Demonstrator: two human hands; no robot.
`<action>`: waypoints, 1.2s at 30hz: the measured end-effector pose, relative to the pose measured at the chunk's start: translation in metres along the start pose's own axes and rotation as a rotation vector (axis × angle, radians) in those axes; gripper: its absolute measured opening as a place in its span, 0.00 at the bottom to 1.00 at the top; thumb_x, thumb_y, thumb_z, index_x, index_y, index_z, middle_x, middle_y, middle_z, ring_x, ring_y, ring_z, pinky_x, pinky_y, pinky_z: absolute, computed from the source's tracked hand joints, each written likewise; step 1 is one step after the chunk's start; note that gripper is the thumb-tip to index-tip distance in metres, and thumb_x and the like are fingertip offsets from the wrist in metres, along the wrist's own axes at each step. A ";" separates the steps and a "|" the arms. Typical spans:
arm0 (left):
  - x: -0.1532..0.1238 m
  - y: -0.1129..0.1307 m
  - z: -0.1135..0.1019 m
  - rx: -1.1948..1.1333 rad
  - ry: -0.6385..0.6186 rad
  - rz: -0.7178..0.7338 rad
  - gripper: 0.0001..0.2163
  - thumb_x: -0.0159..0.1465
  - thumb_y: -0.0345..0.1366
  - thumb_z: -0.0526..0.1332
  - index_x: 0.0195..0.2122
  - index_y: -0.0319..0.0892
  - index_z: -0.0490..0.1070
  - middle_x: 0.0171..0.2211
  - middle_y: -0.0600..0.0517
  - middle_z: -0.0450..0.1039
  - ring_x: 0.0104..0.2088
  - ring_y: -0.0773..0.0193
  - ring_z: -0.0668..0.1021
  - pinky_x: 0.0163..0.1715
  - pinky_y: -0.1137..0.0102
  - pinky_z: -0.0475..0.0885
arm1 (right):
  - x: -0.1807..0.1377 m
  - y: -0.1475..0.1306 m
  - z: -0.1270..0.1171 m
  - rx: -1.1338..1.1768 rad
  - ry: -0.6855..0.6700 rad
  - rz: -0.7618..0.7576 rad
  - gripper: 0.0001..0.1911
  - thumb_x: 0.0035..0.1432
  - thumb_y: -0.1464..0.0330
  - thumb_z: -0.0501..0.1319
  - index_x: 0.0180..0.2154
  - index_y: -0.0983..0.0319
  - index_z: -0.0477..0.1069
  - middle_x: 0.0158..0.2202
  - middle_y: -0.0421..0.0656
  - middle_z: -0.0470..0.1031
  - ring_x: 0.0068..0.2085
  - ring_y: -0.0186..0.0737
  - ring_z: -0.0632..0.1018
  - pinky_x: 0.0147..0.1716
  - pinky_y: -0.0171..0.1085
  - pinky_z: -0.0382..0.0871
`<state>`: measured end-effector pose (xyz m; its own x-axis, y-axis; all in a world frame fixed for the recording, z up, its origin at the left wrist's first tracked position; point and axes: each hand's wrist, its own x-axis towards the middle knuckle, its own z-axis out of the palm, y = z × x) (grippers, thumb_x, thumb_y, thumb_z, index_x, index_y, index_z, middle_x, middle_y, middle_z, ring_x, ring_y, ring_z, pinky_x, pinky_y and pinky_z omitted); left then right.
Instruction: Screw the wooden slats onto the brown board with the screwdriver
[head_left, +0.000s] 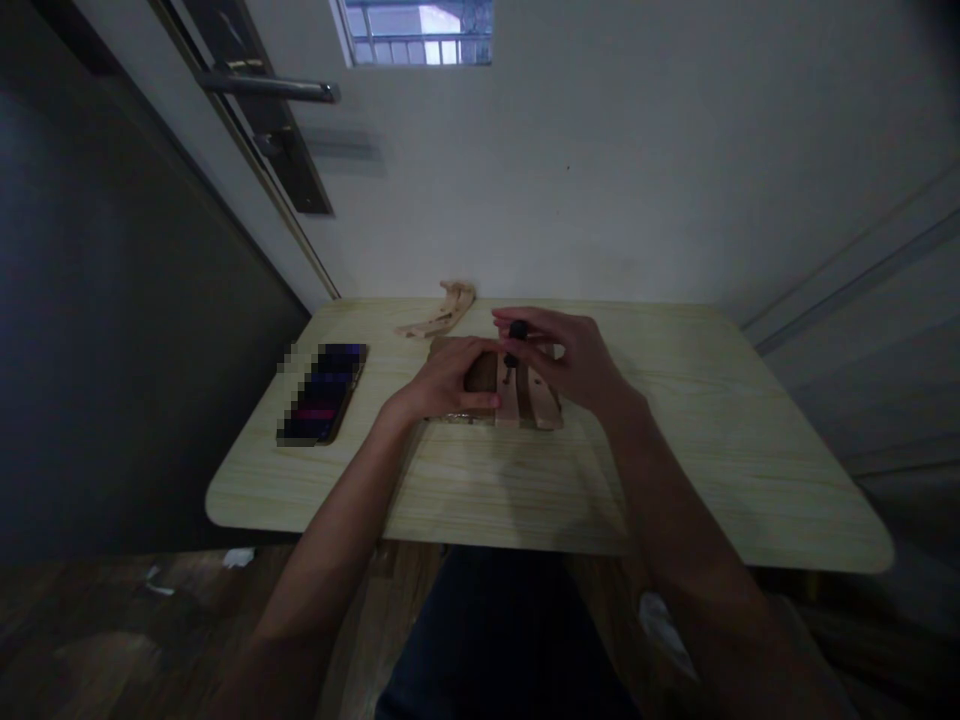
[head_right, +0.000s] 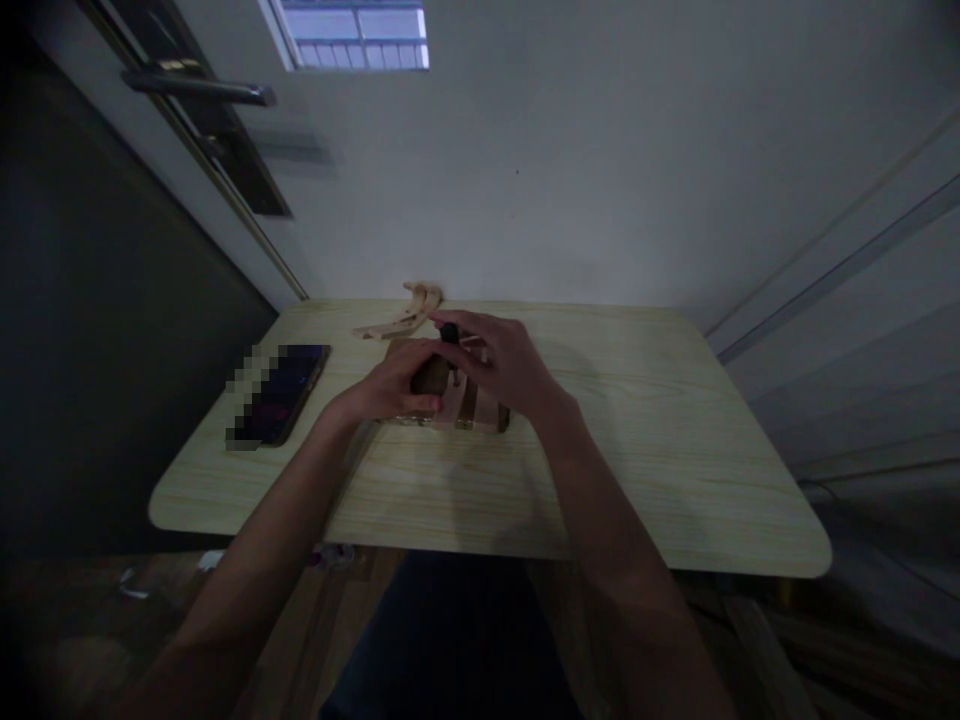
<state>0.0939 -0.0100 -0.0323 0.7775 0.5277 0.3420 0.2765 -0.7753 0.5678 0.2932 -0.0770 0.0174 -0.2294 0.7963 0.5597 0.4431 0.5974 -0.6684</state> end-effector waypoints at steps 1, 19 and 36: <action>0.000 0.000 0.000 -0.005 0.002 0.000 0.36 0.54 0.65 0.60 0.55 0.44 0.65 0.53 0.41 0.70 0.52 0.47 0.72 0.53 0.53 0.66 | 0.000 0.000 -0.001 0.034 -0.010 -0.003 0.17 0.62 0.62 0.60 0.52 0.56 0.70 0.47 0.43 0.79 0.42 0.38 0.81 0.39 0.38 0.79; -0.001 -0.001 0.001 0.028 0.005 -0.014 0.36 0.53 0.66 0.60 0.55 0.45 0.65 0.52 0.42 0.71 0.52 0.48 0.72 0.52 0.53 0.66 | 0.004 0.009 -0.001 0.238 -0.013 0.003 0.13 0.62 0.59 0.60 0.43 0.59 0.68 0.35 0.40 0.77 0.35 0.33 0.79 0.37 0.34 0.73; 0.000 0.001 0.000 0.010 -0.009 -0.001 0.35 0.54 0.63 0.61 0.55 0.44 0.65 0.51 0.42 0.71 0.51 0.47 0.72 0.53 0.54 0.65 | 0.003 -0.003 0.006 -0.009 0.114 0.022 0.14 0.55 0.59 0.66 0.42 0.57 0.71 0.31 0.36 0.75 0.30 0.32 0.77 0.31 0.32 0.76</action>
<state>0.0940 -0.0114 -0.0317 0.7825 0.5250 0.3348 0.2827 -0.7786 0.5603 0.2864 -0.0753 0.0184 -0.1202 0.7928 0.5976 0.4544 0.5791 -0.6768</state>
